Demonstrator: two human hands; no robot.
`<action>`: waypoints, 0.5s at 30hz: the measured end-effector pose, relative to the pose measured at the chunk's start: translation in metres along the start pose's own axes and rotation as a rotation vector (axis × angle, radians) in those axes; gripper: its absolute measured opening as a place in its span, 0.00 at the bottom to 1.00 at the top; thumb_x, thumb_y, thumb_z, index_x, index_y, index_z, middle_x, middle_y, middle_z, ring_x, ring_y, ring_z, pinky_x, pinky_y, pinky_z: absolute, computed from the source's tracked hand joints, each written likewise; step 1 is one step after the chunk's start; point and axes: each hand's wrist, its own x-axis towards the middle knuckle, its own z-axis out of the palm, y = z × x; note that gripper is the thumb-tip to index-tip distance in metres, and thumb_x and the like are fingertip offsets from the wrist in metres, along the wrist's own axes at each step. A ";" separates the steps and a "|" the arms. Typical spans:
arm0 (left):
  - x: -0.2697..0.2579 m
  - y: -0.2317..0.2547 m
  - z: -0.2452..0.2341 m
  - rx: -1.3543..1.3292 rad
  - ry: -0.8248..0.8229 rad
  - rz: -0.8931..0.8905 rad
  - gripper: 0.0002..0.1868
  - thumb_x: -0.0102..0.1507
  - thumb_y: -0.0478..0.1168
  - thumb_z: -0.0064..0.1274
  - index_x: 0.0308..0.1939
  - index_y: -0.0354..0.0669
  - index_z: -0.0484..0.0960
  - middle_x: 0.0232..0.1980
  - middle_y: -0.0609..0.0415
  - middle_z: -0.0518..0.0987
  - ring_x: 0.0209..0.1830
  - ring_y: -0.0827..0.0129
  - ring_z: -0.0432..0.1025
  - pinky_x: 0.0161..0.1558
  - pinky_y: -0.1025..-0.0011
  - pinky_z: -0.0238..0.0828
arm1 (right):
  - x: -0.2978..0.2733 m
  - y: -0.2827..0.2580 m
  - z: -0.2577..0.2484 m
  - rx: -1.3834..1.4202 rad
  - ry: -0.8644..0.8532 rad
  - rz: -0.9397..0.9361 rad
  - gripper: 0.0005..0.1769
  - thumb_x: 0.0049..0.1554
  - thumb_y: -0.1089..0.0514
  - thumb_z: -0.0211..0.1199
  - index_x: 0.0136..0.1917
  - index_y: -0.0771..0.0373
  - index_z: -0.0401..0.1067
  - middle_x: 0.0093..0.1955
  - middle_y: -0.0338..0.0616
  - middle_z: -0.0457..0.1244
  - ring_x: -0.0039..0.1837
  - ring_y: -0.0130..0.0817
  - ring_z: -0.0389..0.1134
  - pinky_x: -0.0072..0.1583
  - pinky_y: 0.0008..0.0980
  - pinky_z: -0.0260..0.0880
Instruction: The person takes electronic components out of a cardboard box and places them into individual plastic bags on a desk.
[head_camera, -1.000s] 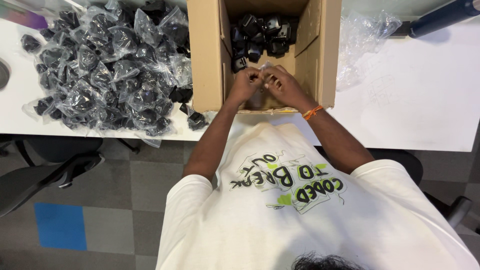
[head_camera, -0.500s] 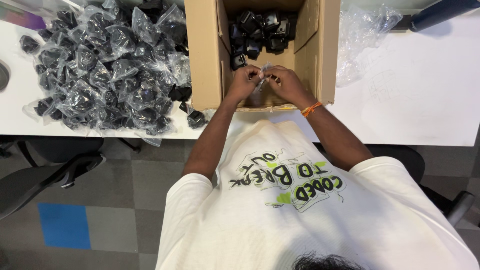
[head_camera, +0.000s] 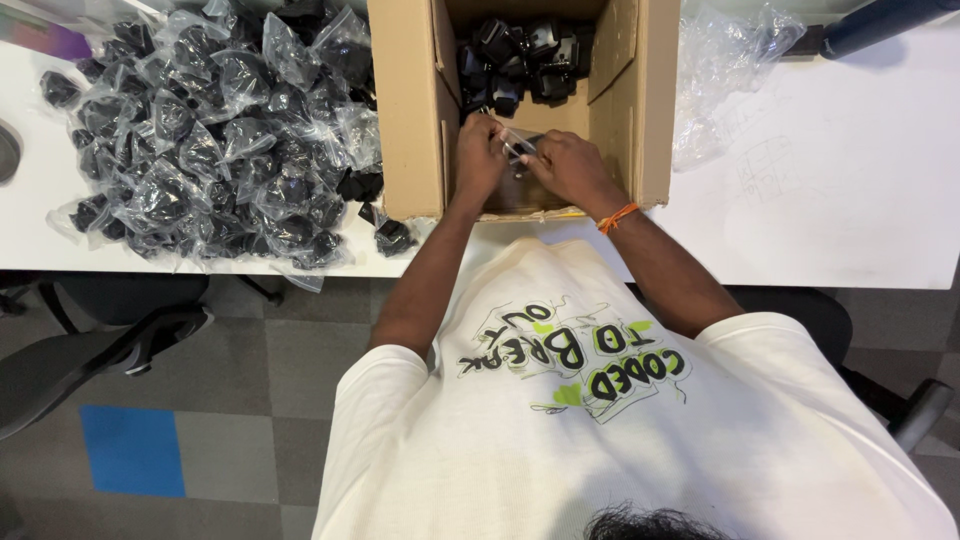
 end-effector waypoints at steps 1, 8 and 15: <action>0.001 0.003 0.001 -0.054 -0.037 -0.044 0.02 0.63 0.29 0.56 0.37 0.34 0.78 0.41 0.46 0.77 0.40 0.59 0.73 0.43 0.65 0.71 | 0.000 0.002 0.001 0.000 0.000 0.001 0.21 0.62 0.46 0.66 0.39 0.66 0.75 0.43 0.47 0.66 0.49 0.48 0.69 0.51 0.47 0.70; 0.001 0.010 -0.005 -0.513 -0.340 -0.358 0.03 0.71 0.33 0.50 0.42 0.38 0.77 0.35 0.59 0.79 0.32 0.78 0.71 0.36 0.74 0.72 | -0.007 0.003 -0.001 0.194 0.120 -0.193 0.11 0.62 0.57 0.63 0.54 0.66 0.77 0.59 0.50 0.66 0.54 0.51 0.70 0.54 0.45 0.72; -0.002 0.003 0.000 -0.634 -0.548 -0.391 0.03 0.71 0.34 0.50 0.44 0.38 0.77 0.35 0.60 0.79 0.32 0.80 0.72 0.35 0.77 0.73 | -0.006 -0.009 -0.015 0.216 0.085 -0.110 0.20 0.57 0.64 0.66 0.62 0.66 0.70 0.69 0.56 0.63 0.58 0.55 0.70 0.59 0.44 0.73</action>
